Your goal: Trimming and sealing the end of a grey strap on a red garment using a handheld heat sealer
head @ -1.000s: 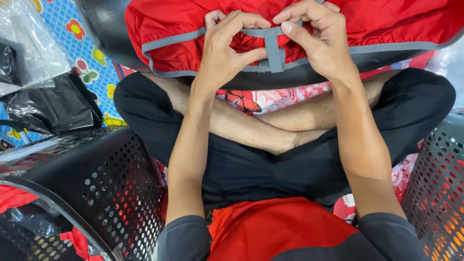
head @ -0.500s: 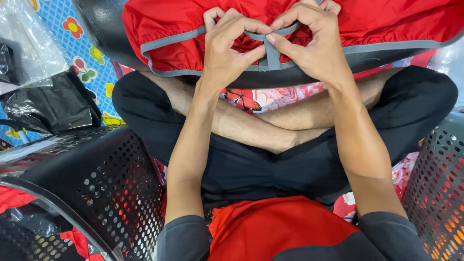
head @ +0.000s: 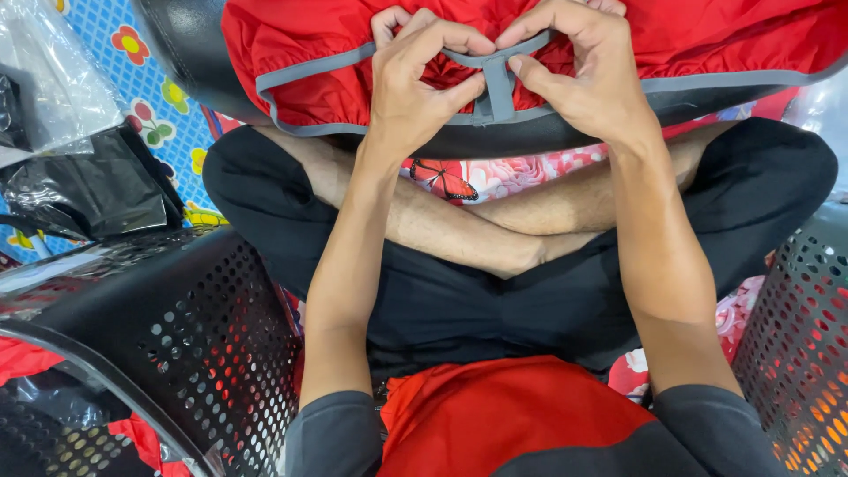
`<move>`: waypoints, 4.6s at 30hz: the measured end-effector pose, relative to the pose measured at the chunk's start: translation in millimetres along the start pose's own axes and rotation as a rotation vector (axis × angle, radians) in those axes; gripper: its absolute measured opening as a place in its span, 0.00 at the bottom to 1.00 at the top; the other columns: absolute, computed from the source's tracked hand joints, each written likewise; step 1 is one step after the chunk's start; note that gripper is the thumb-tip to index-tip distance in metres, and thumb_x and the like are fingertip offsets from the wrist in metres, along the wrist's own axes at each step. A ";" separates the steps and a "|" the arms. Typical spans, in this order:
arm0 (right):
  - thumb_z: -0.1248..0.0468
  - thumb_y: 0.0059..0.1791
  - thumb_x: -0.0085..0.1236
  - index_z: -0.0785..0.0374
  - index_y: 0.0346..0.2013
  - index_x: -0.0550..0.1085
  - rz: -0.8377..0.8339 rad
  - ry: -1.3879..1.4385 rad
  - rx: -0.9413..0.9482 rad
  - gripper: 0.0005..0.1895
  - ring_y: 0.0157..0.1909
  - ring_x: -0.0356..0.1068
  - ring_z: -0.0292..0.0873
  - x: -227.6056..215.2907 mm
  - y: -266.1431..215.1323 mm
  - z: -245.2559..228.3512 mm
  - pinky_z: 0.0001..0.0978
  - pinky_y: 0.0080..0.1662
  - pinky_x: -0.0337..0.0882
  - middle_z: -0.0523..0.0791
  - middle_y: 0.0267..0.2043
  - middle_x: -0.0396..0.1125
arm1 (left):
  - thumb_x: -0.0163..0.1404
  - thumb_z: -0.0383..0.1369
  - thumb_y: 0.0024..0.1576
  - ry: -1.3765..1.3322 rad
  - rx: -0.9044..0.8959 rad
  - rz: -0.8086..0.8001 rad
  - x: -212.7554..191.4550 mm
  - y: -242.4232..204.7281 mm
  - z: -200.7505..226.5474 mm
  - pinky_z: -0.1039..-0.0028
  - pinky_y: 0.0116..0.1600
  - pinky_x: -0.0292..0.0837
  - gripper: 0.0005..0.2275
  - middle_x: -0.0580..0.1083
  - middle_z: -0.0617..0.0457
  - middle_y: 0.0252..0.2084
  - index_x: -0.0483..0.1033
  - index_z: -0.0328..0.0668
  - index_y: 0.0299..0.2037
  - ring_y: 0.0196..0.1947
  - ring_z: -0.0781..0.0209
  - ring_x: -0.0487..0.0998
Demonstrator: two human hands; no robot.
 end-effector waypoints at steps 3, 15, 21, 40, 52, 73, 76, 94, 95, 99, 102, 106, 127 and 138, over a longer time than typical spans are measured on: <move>0.83 0.53 0.57 0.74 0.52 0.76 -0.006 0.164 0.062 0.13 0.45 0.62 0.40 -1.5 -1.5 -0.9 0.29 0.56 0.61 0.48 0.48 0.70 | 0.68 0.19 0.43 -0.008 -0.011 -0.007 -1.2 -2.0 -3.2 0.71 0.55 0.53 0.13 0.77 0.61 0.33 0.81 0.41 0.36 0.33 0.64 0.65; 0.90 0.72 0.54 0.87 0.73 0.64 0.313 -0.302 0.163 0.15 0.59 0.68 0.61 -164.2 -167.9 -75.0 0.48 0.65 0.69 0.68 0.67 0.65 | 0.68 0.15 0.49 0.012 0.062 -0.065 3.3 -10.2 -2.6 0.72 0.60 0.53 0.13 0.81 0.53 0.37 0.81 0.33 0.40 0.34 0.61 0.75; 0.82 0.68 0.46 0.78 0.66 0.62 0.681 -0.355 0.438 0.11 0.59 0.68 0.54 -138.4 -254.8 -123.7 0.39 0.55 0.75 0.63 0.64 0.64 | 0.71 0.16 0.51 0.137 0.118 -0.069 9.6 -10.8 4.3 0.68 0.54 0.58 0.11 0.76 0.51 0.35 0.82 0.32 0.40 0.39 0.55 0.64; 0.79 0.46 0.49 0.70 0.62 0.69 0.621 -0.901 0.931 0.27 0.63 0.58 0.66 -20.1 -490.4 117.3 0.56 0.63 0.58 0.58 0.65 0.59 | 0.66 0.15 0.52 0.282 0.054 -0.121 26.6 -12.4 17.6 0.68 0.55 0.61 0.12 0.76 0.47 0.39 0.81 0.30 0.43 0.45 0.53 0.65; 0.82 0.45 0.53 0.83 0.66 0.72 0.510 -0.941 0.469 0.31 0.52 0.75 0.70 -56.3 -418.7 29.4 0.52 0.49 0.75 0.68 0.62 0.72 | 0.53 0.21 0.56 0.048 -0.103 -0.159 11.3 -5.5 15.2 0.73 0.56 0.52 0.09 0.73 0.57 0.33 0.82 0.39 0.44 0.38 0.62 0.61; 0.86 0.53 0.48 0.74 0.56 0.55 0.554 -0.104 0.100 0.21 0.51 0.65 0.50 -27.6 -139.8 -85.9 0.37 0.55 0.67 0.59 0.53 0.60 | 0.57 0.33 0.61 -0.096 -0.039 -0.119 -9.1 -5.7 -6.4 0.75 0.53 0.54 0.06 0.79 0.60 0.35 0.84 0.38 0.38 0.36 0.65 0.61; 0.81 0.53 0.64 0.76 0.51 0.69 0.448 -0.200 0.053 0.15 0.36 0.62 0.40 0.9 -57.6 -94.1 0.29 0.39 0.65 0.50 0.41 0.68 | 0.54 0.36 0.63 -0.119 -0.077 -0.141 -9.2 -5.7 -14.5 0.74 0.55 0.53 0.09 0.76 0.60 0.34 0.84 0.40 0.40 0.36 0.64 0.62; 0.73 0.54 0.59 0.66 0.40 0.73 0.531 0.773 0.404 0.04 0.20 0.46 0.27 41.5 -43.2 11.0 0.21 0.24 0.46 0.38 0.24 0.59 | 0.59 0.29 0.59 -0.118 -0.026 -0.100 -16.7 1.9 15.3 0.71 0.53 0.53 0.03 0.74 0.58 0.35 0.84 0.40 0.39 0.35 0.64 0.68; 0.73 0.54 0.59 0.66 0.40 0.73 0.534 0.776 0.411 0.04 0.20 0.46 0.27 40.7 -43.1 10.2 0.21 0.24 0.46 0.38 0.24 0.59 | 0.59 0.29 0.59 -0.119 -0.031 -0.105 -16.5 1.9 20.2 0.71 0.53 0.53 0.03 0.74 0.58 0.35 0.84 0.40 0.39 0.35 0.64 0.68; 0.74 0.55 0.56 0.65 0.40 0.71 0.497 0.825 0.397 0.03 0.20 0.44 0.27 39.7 -42.1 11.2 0.21 0.25 0.45 0.37 0.24 0.58 | 0.66 0.20 0.50 0.093 0.197 0.103 -27.0 1.6 45.7 0.69 0.50 0.65 0.09 0.74 0.55 0.41 0.82 0.36 0.38 0.38 0.59 0.71; 0.74 0.56 0.56 0.65 0.39 0.71 0.491 0.873 0.390 0.04 0.20 0.45 0.27 40.6 -42.8 13.5 0.21 0.25 0.46 0.38 0.25 0.59 | 0.66 0.16 0.48 0.134 0.272 0.105 -21.0 -3.4 49.7 0.70 0.40 0.69 0.11 0.73 0.53 0.40 0.81 0.33 0.38 0.34 0.57 0.69; 0.74 0.55 0.57 0.64 0.38 0.71 0.482 0.861 0.393 0.05 0.20 0.46 0.28 41.0 -42.7 15.7 0.20 0.25 0.47 0.38 0.24 0.58 | 0.65 0.13 0.48 0.126 0.238 0.097 -16.5 -6.2 45.0 0.71 0.38 0.75 0.13 0.74 0.51 0.41 0.81 0.31 0.41 0.33 0.57 0.74; 0.74 0.56 0.56 0.65 0.40 0.71 0.438 0.814 0.388 0.03 0.20 0.46 0.27 40.8 -41.4 15.3 0.20 0.25 0.47 0.38 0.25 0.58 | 0.64 0.14 0.46 0.189 0.293 0.138 -9.8 -5.8 45.3 0.68 0.37 0.77 0.12 0.76 0.51 0.37 0.77 0.32 0.36 0.31 0.55 0.76; 0.74 0.56 0.57 0.65 0.39 0.71 0.456 0.855 0.424 0.04 0.20 0.45 0.26 39.9 -41.3 18.1 0.20 0.24 0.44 0.38 0.25 0.58 | 0.61 0.12 0.50 -0.100 0.107 0.097 -13.8 -4.5 34.6 0.74 0.38 0.75 0.10 0.75 0.50 0.38 0.77 0.28 0.38 0.32 0.59 0.75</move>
Point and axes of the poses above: each hand's wrist, its own y-axis towards the middle knuckle, its own x-axis out of the palm, z = x × y, the point moved 6 cm from there along y, towards the middle knuckle
